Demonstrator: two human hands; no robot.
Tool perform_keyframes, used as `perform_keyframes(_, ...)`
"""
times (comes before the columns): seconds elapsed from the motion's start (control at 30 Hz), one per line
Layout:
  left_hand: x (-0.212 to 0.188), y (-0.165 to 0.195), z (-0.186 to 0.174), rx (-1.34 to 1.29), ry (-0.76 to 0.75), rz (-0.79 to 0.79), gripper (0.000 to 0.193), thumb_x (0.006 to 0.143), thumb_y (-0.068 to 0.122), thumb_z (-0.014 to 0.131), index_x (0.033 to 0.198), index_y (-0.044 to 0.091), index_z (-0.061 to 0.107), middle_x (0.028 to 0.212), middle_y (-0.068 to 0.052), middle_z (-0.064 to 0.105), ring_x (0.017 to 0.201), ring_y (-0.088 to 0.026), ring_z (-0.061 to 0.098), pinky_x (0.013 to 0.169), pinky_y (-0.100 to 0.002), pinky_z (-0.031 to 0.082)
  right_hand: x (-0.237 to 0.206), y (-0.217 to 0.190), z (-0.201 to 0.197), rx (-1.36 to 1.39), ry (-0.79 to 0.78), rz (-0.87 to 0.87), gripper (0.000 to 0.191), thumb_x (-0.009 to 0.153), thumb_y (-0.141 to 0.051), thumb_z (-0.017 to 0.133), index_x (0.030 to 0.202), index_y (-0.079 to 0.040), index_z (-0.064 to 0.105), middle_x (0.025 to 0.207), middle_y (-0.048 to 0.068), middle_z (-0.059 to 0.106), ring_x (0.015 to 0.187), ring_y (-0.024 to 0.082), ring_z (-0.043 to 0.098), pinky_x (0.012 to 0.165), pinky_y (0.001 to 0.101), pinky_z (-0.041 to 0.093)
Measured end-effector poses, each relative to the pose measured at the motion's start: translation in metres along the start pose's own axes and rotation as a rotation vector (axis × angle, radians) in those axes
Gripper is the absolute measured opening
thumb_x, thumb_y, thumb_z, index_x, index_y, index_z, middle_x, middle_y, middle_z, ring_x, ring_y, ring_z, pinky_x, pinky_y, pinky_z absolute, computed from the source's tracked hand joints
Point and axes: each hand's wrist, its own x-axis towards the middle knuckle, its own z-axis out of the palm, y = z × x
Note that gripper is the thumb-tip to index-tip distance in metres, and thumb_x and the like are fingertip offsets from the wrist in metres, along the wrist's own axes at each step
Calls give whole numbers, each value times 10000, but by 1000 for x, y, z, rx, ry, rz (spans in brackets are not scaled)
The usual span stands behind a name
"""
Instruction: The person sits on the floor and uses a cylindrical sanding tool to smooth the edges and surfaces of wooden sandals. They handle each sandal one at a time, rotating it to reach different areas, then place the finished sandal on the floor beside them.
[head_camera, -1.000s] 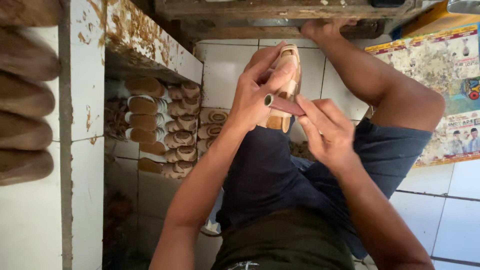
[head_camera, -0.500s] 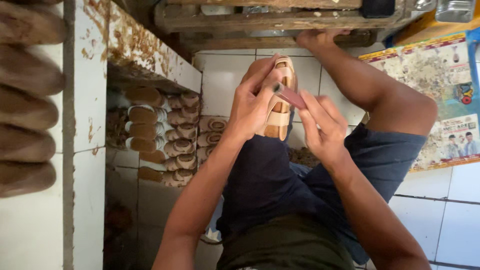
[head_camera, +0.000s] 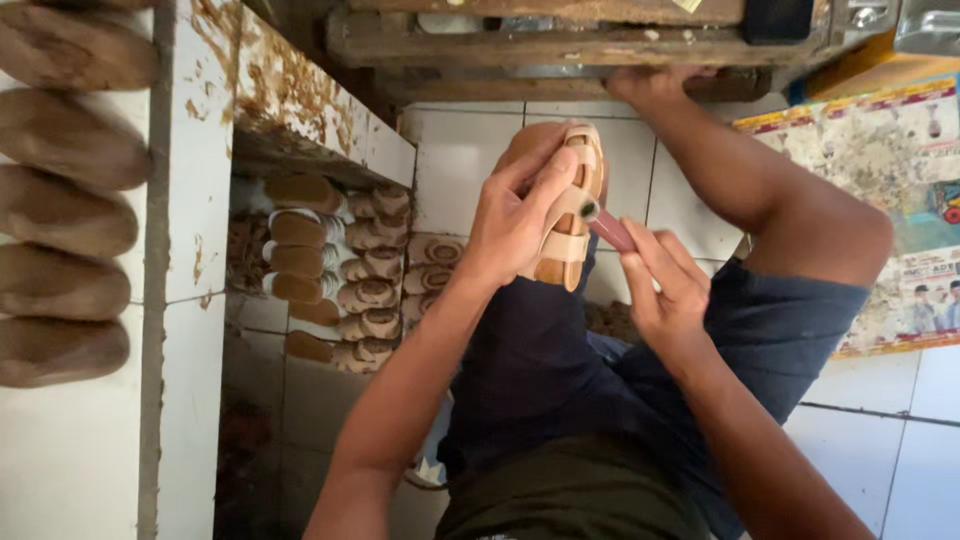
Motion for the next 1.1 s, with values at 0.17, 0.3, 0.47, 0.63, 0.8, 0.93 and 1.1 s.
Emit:
perform_keyframes(0.17, 2, -4, 1, 3, -15, -73, 463, 1039, 274, 648, 1389, -28, 648, 1102, -126, 720, 917, -155, 684, 776, -281, 587, 12, 5, -11, 32, 21, -60, 321, 1012, 72, 657, 1333, 61, 655, 998, 157, 674, 813, 229, 626, 703, 298, 499)
perform_keyframes(0.3, 4, -5, 0, 3, 0, -22, 465, 1046, 298, 641, 1364, -41, 645, 1177, -104, 730, 1015, -130, 697, 851, -260, 589, 18, 3, 4, -49, 21, -148, 320, 990, 75, 685, 1309, 73, 660, 998, 191, 675, 813, 255, 648, 738, 335, 521)
perform_keyframes(0.47, 1, -5, -7, -101, 21, -82, 467, 1056, 306, 617, 1373, -35, 639, 1165, -120, 712, 980, -147, 674, 826, -277, 577, 9, -8, -6, 64, -22, -26, 327, 986, 83, 636, 1312, 66, 651, 981, 175, 675, 809, 235, 647, 729, 322, 511)
perform_keyframes(0.63, 1, -16, -11, -81, -64, -57, 480, 1038, 318, 608, 1379, -19, 607, 1180, -118, 717, 998, -155, 710, 843, -288, 610, 15, -3, 3, 35, 75, -31, 314, 1023, 74, 638, 1336, 56, 655, 1033, 177, 679, 817, 233, 656, 729, 310, 522)
perform_keyframes(0.8, 2, -15, -12, -156, 18, -35, 438, 1095, 261, 590, 1386, -64, 626, 1222, -147, 696, 1039, -160, 684, 882, -290, 590, 0, 10, 26, 4, 79, -133, 321, 1009, 64, 667, 1328, 65, 633, 1003, 175, 662, 824, 227, 638, 735, 323, 518)
perform_keyframes(0.93, -1, 9, -12, -256, -64, -38, 558, 1045, 322, 588, 1486, -12, 506, 1379, -113, 598, 1128, -164, 642, 861, -342, 612, -30, 22, 7, 120, 51, 139, 303, 1036, 31, 609, 1336, 40, 654, 955, 110, 641, 808, 157, 598, 731, 299, 500)
perform_keyframes(1.1, -4, 43, -23, 327, -414, 224, 877, 863, 265, 890, 1521, 48, 352, 1359, -128, 546, 1230, -215, 596, 1039, -367, 550, -28, 34, -17, 374, 171, 396, 342, 1130, -28, 504, 1458, 7, 594, 980, 27, 644, 815, 83, 571, 744, 242, 478)
